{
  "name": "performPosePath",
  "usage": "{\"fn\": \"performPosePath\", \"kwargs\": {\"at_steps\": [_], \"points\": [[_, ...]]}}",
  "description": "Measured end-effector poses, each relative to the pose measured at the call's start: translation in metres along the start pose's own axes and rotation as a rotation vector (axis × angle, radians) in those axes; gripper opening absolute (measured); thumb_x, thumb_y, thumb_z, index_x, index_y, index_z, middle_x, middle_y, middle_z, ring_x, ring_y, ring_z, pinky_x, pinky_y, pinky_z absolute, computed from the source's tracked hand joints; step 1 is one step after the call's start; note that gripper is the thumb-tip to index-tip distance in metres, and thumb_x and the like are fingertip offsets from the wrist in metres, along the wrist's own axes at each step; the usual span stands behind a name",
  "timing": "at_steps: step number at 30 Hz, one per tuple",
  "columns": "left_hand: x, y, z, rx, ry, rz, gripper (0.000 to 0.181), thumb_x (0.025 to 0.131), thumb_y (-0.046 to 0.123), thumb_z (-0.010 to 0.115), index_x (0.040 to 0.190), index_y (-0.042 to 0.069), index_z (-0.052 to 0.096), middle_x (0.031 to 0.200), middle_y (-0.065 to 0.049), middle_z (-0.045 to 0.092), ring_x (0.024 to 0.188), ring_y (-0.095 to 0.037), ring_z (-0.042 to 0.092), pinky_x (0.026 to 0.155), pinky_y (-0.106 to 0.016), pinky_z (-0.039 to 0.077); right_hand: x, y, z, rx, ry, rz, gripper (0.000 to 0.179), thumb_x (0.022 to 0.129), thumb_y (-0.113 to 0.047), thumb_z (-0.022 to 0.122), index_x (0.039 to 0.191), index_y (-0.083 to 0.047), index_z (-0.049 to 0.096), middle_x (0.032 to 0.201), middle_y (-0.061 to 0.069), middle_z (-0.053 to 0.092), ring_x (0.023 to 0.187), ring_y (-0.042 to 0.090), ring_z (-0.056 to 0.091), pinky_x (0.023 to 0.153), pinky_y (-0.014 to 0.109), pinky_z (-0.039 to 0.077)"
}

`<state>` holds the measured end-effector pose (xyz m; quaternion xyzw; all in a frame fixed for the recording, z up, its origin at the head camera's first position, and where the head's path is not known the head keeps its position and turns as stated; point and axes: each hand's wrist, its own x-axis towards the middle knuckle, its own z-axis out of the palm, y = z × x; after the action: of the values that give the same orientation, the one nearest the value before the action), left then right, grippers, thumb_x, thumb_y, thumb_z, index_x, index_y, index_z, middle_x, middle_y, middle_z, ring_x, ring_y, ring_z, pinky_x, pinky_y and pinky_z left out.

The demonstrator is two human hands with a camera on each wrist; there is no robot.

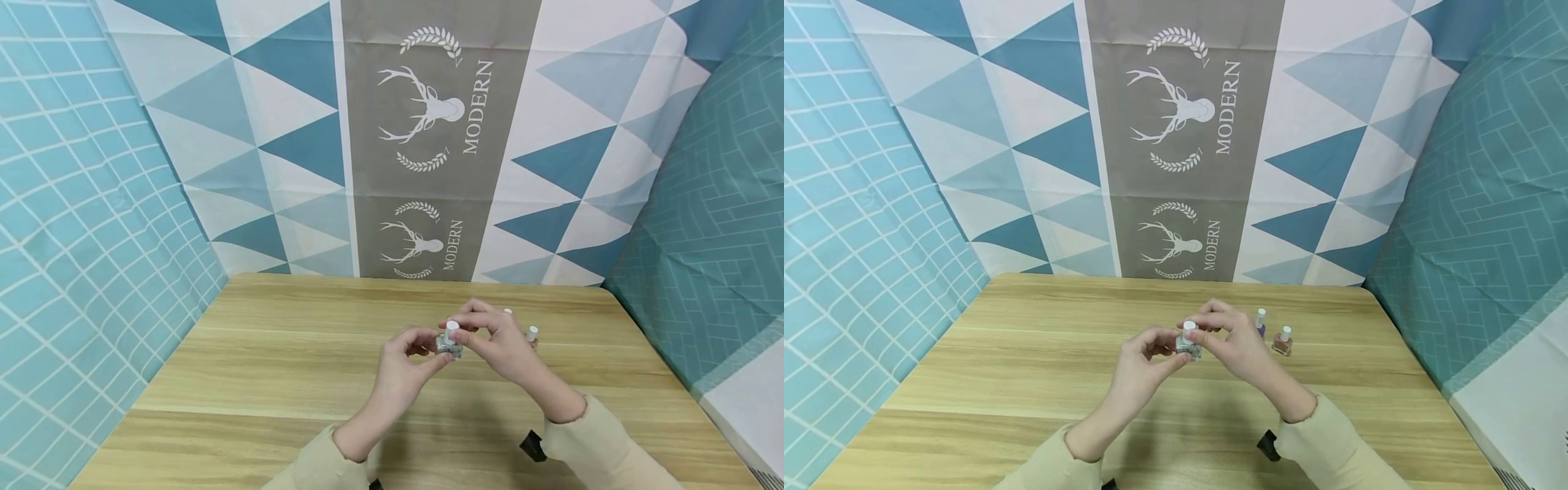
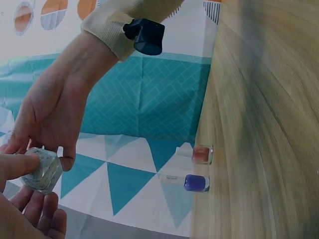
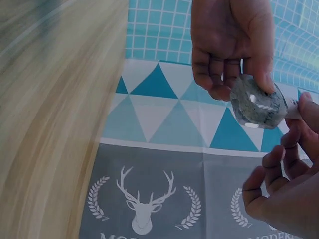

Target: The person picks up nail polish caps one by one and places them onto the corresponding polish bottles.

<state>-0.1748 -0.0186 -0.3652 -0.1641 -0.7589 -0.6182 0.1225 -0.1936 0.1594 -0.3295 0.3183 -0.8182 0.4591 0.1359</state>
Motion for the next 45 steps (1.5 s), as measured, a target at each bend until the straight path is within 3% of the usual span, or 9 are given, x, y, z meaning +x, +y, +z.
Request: {"fn": "performPosePath", "kwargs": {"at_steps": [7,14,25,37,45], "points": [[0.001,-0.003,-0.008,0.01,-0.083,0.038,0.037,0.077,0.022,0.078,0.112,0.015,0.067,0.104,0.001,0.068,0.093,-0.019,0.063,0.083,-0.035,0.051,-0.001,0.004,-0.008,0.015,-0.065,0.017,0.016,0.088,-0.011,0.065,0.103,-0.014,0.072,0.098,-0.004,0.057,0.089,0.011,0.053,0.067,0.024,0.047],[0.004,-0.004,-0.025,0.068,-0.107,0.091,0.042,0.077,0.02,0.078,0.116,0.017,0.064,0.111,0.004,0.067,0.1,-0.018,0.061,0.084,-0.037,0.05,-0.003,0.016,-0.02,0.016,-0.028,0.1,0.017,0.089,-0.013,0.064,0.105,-0.015,0.071,0.108,-0.001,0.061,0.088,0.011,0.055,0.068,0.024,0.049],[0.003,-0.016,-0.054,0.172,-0.067,0.166,0.044,0.073,0.012,0.081,0.114,0.015,0.066,0.11,0.003,0.067,0.1,-0.018,0.06,0.082,-0.036,0.05,-0.013,0.04,-0.033,-0.031,0.014,0.176,0.019,0.092,-0.015,0.061,0.109,-0.015,0.07,0.108,0.001,0.06,0.079,0.015,0.053,0.066,0.023,0.049],[-0.001,-0.042,-0.074,0.329,-0.006,0.223,0.042,0.072,0.012,0.082,0.111,0.014,0.067,0.109,0.001,0.066,0.096,-0.017,0.058,0.08,-0.035,0.05,-0.026,0.074,-0.028,-0.08,0.085,0.203,0.02,0.092,-0.017,0.061,0.11,-0.013,0.07,0.11,0.004,0.063,0.086,0.008,0.054,0.068,0.022,0.049],[-0.003,-0.058,-0.085,0.429,0.028,0.19,0.042,0.072,0.01,0.082,0.11,0.013,0.066,0.11,0.0,0.065,0.097,-0.017,0.058,0.081,-0.039,0.05,-0.034,0.099,-0.022,-0.066,0.116,0.221,0.02,0.093,-0.017,0.059,0.111,-0.013,0.069,0.11,0.005,0.062,0.082,0.008,0.053,0.066,0.021,0.047]]}}
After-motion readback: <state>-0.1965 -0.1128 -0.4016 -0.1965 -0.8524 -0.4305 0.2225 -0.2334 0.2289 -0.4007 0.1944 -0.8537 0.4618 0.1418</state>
